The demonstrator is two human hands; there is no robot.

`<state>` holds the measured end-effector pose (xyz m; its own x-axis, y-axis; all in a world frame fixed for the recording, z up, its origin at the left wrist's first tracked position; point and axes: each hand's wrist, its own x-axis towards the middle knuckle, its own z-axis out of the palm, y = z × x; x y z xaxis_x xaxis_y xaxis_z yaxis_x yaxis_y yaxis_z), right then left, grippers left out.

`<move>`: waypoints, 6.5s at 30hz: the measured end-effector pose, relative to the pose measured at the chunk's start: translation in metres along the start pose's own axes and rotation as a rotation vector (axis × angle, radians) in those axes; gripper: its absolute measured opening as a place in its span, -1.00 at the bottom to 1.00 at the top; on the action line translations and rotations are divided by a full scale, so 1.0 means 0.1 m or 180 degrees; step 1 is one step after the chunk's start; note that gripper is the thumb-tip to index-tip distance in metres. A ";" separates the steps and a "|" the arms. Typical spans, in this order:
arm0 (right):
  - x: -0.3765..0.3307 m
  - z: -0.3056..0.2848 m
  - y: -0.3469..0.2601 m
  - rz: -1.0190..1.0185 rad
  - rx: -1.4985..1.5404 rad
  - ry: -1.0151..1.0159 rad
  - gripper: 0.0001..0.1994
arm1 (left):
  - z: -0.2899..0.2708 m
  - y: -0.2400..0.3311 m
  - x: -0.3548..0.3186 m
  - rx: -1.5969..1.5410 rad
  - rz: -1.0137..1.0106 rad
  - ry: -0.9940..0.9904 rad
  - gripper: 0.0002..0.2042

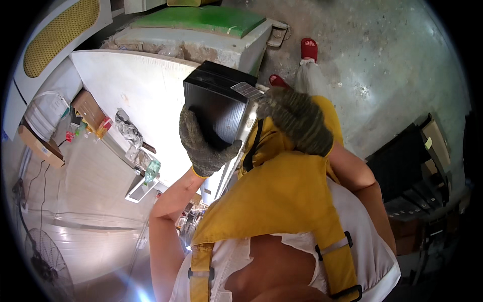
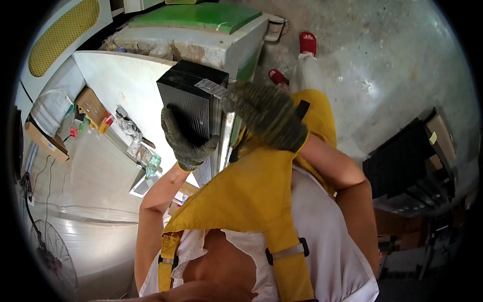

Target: The person sands a dark wooden furniture leg using a sanding block. They hold the leg with one hand and rub the sanding block along the edges and corners with the other. The person repeatedly repositions the leg and rotates it to access different sides.

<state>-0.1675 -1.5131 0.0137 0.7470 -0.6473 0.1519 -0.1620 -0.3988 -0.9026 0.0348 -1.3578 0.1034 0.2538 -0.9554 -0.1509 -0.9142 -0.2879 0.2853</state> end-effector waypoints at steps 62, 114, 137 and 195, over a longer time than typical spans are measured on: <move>0.01 0.23 0.02 0.0559 0.0334 0.0489 -0.78 | 0.02 -0.04 0.02 0.0119 0.0049 -0.0026 0.14; 1.15 0.28 0.29 0.0575 -0.0449 -0.1792 -0.77 | 0.01 0.01 0.03 -0.0097 -0.0028 0.0202 0.12; 0.05 -0.01 0.23 0.0680 0.0351 0.0229 -0.65 | 0.02 0.23 0.08 -0.0361 -0.0160 0.0032 0.14; -0.14 0.73 0.14 0.1830 0.1320 0.0491 -0.64 | 0.07 0.18 0.09 -0.0158 0.0327 0.0149 0.09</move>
<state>-0.1329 -1.4622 -0.0306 0.5127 -0.7770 -0.3652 -0.2209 0.2916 -0.9307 0.0181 -1.3711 0.1004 0.1750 -0.9818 -0.0744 -0.9197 -0.1900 0.3436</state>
